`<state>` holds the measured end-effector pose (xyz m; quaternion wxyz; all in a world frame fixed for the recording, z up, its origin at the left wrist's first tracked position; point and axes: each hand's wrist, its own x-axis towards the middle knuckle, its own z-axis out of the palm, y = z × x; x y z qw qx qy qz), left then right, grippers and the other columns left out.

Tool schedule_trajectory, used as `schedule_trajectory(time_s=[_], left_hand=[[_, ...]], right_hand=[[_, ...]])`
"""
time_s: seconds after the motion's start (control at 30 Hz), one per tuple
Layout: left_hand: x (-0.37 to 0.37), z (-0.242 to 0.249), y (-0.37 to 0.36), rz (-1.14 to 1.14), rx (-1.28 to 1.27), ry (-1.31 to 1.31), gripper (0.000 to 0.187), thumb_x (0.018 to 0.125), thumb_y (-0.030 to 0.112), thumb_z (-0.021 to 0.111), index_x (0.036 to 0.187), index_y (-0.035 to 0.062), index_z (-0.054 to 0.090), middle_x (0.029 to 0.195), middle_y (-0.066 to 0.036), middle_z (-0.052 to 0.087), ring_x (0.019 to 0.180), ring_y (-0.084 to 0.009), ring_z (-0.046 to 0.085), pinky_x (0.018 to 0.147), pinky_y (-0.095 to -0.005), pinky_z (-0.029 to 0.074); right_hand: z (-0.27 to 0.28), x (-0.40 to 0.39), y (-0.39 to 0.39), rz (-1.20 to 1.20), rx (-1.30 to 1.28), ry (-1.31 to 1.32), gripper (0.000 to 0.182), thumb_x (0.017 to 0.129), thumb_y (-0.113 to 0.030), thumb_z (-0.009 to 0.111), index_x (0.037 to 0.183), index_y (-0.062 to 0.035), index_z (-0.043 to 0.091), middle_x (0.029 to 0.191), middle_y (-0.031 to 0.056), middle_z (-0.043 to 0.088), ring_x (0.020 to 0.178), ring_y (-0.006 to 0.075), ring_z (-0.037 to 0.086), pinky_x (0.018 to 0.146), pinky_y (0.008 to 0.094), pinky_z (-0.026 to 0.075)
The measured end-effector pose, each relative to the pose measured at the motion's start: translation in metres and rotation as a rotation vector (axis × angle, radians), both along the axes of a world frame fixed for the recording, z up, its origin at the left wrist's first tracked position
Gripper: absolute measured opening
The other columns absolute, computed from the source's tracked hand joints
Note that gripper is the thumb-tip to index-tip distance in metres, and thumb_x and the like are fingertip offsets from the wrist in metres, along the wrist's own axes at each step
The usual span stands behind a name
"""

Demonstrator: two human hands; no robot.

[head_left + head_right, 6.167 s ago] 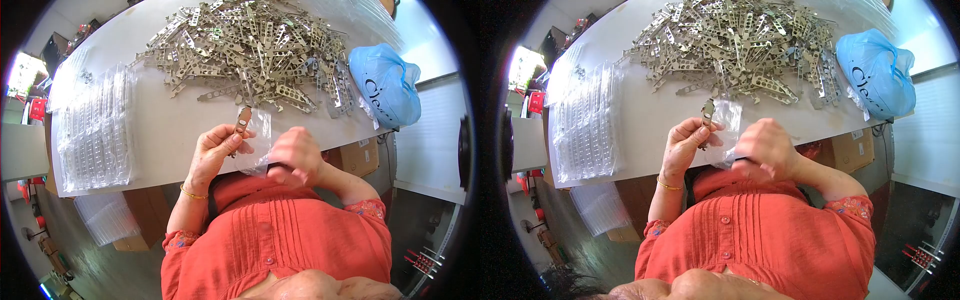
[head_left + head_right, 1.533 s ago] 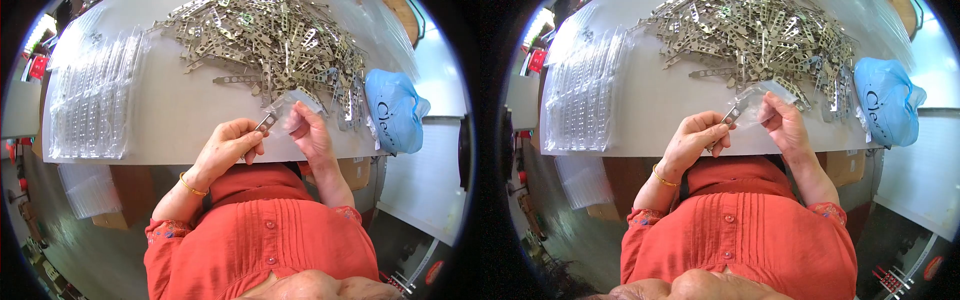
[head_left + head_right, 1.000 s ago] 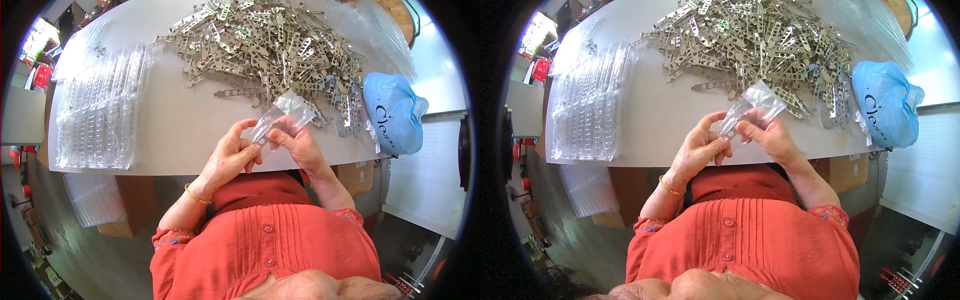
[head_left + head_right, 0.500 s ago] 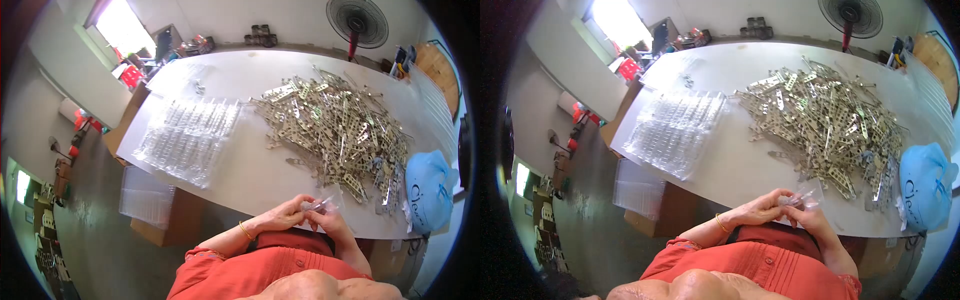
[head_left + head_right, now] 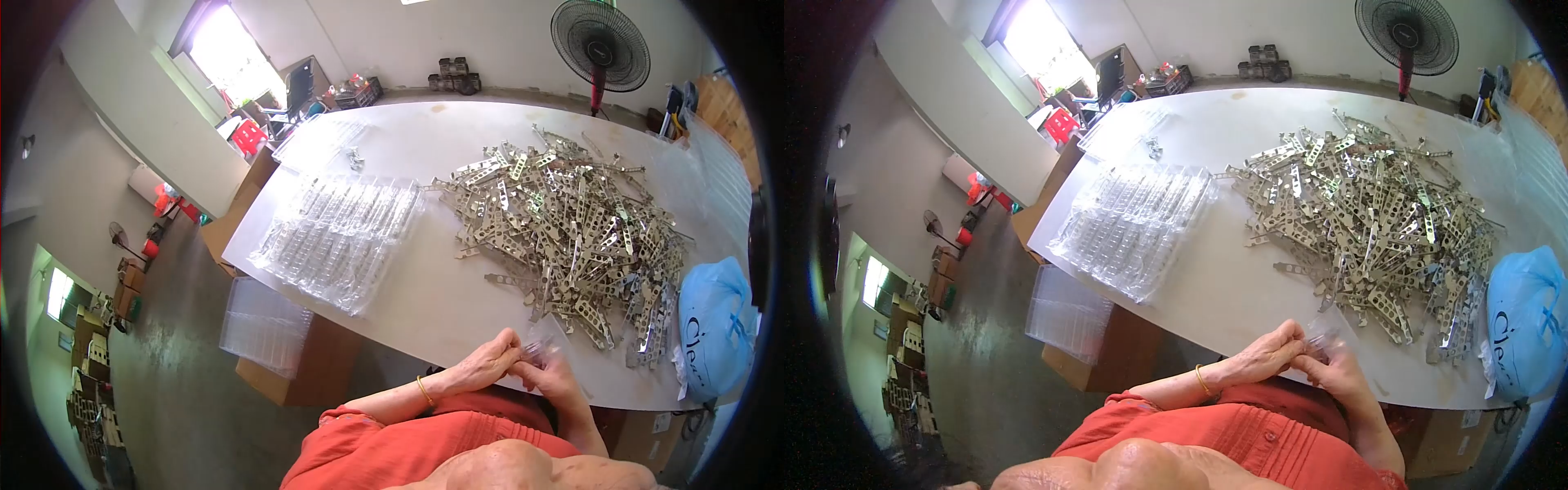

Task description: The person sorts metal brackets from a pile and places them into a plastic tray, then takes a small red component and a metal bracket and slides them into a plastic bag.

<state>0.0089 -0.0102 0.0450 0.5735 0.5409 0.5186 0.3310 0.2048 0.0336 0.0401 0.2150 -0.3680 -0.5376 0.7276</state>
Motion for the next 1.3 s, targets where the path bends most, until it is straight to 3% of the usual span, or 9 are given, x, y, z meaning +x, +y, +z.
schedule_trajectory(time_s=[0.13, 0.27, 0.37, 0.43, 0.6, 0.93, 1.03, 1.2, 1.3], left_hand=[[0.001, 0.000, 0.002, 0.022, -0.165, -0.090, 0.015, 0.099, 0.018, 0.048, 0.103, 0.0041, 0.051, 0.079, -0.001, 0.051, 0.070, -0.0095, 0.049, 0.061, -0.0272, 0.045], [-0.004, -0.003, 0.002, -0.045, -0.128, -0.124, 0.014, 0.094, 0.014, 0.049, 0.101, 0.0040, 0.054, 0.082, -0.002, 0.054, 0.075, -0.0103, 0.052, 0.066, -0.0273, 0.047], [0.001, 0.010, 0.003, -0.026, -0.114, 0.020, 0.042, 0.101, 0.036, 0.048, 0.118, -0.0028, 0.050, 0.098, -0.008, 0.061, 0.085, -0.0144, 0.058, 0.071, -0.0282, 0.050], [0.005, 0.008, 0.002, 0.029, -0.071, 0.015, 0.041, 0.102, 0.032, 0.049, 0.124, -0.0027, 0.048, 0.097, -0.007, 0.060, 0.084, -0.0113, 0.056, 0.070, -0.0276, 0.050], [0.008, 0.013, -0.002, 0.067, -0.211, -0.203, 0.019, 0.105, 0.021, 0.049, 0.110, 0.0023, 0.051, 0.087, -0.003, 0.057, 0.071, -0.0061, 0.053, 0.061, -0.0213, 0.045], [-0.008, 0.009, -0.001, 0.125, -0.126, -0.146, 0.011, 0.100, 0.011, 0.046, 0.098, 0.0014, 0.050, 0.078, -0.003, 0.055, 0.065, -0.0082, 0.049, 0.058, -0.0254, 0.044], [-0.010, 0.007, -0.001, 0.091, -0.141, -0.153, 0.013, 0.098, 0.012, 0.046, 0.104, 0.0026, 0.053, 0.089, -0.004, 0.061, 0.075, -0.0085, 0.055, 0.065, -0.0238, 0.048], [-0.005, 0.021, -0.002, 0.162, -0.109, -0.183, 0.018, 0.102, 0.016, 0.049, 0.110, 0.0002, 0.053, 0.090, -0.006, 0.061, 0.075, -0.0087, 0.057, 0.064, -0.0233, 0.049], [-0.010, 0.015, -0.004, 0.144, -0.116, -0.188, 0.017, 0.103, 0.015, 0.050, 0.110, -0.0004, 0.053, 0.088, -0.006, 0.061, 0.074, -0.0083, 0.060, 0.063, -0.0229, 0.050]], right_hand=[[-0.006, 0.008, -0.002, -0.143, 0.000, 0.119, 0.031, 0.089, -0.010, 0.075, 0.114, -0.0060, 0.057, 0.089, 0.0037, 0.066, 0.069, 0.0091, 0.060, 0.055, 0.0234, 0.048], [-0.006, 0.003, -0.005, -0.135, -0.001, 0.154, 0.029, 0.090, -0.008, 0.074, 0.113, -0.0076, 0.057, 0.086, 0.0016, 0.063, 0.066, 0.0087, 0.057, 0.053, 0.0236, 0.045], [0.004, 0.000, 0.000, -0.091, -0.001, 0.073, 0.022, 0.092, -0.010, 0.073, 0.110, -0.0085, 0.059, 0.083, -0.0005, 0.061, 0.061, 0.0071, 0.054, 0.050, 0.0240, 0.043], [0.002, -0.001, 0.002, -0.054, 0.014, 0.050, 0.028, 0.091, -0.012, 0.074, 0.112, -0.0064, 0.058, 0.083, 0.0012, 0.061, 0.061, 0.0076, 0.053, 0.048, 0.0225, 0.041], [-0.004, -0.006, 0.000, 0.019, -0.124, 0.120, 0.056, 0.089, -0.011, 0.076, 0.136, -0.0080, 0.046, 0.091, 0.0022, 0.064, 0.063, 0.0073, 0.053, 0.050, 0.0225, 0.042], [-0.004, -0.002, 0.002, -0.070, -0.052, 0.109, 0.055, 0.090, -0.017, 0.076, 0.135, -0.0062, 0.047, 0.092, 0.0030, 0.065, 0.074, 0.0090, 0.058, 0.059, 0.0240, 0.047], [-0.013, -0.009, -0.001, -0.071, -0.024, 0.116, 0.041, 0.090, -0.017, 0.075, 0.124, -0.0061, 0.055, 0.088, 0.0016, 0.064, 0.072, 0.0088, 0.058, 0.059, 0.0236, 0.047], [0.010, -0.020, 0.000, 0.057, -0.068, 0.072, 0.024, 0.090, -0.016, 0.076, 0.107, -0.0049, 0.064, 0.083, 0.0002, 0.064, 0.071, 0.0092, 0.059, 0.059, 0.0244, 0.048], [-0.001, -0.021, 0.000, 0.121, -0.092, 0.029, 0.034, 0.090, -0.018, 0.077, 0.117, -0.0060, 0.061, 0.086, 0.0012, 0.065, 0.074, 0.0091, 0.060, 0.062, 0.0243, 0.048]])
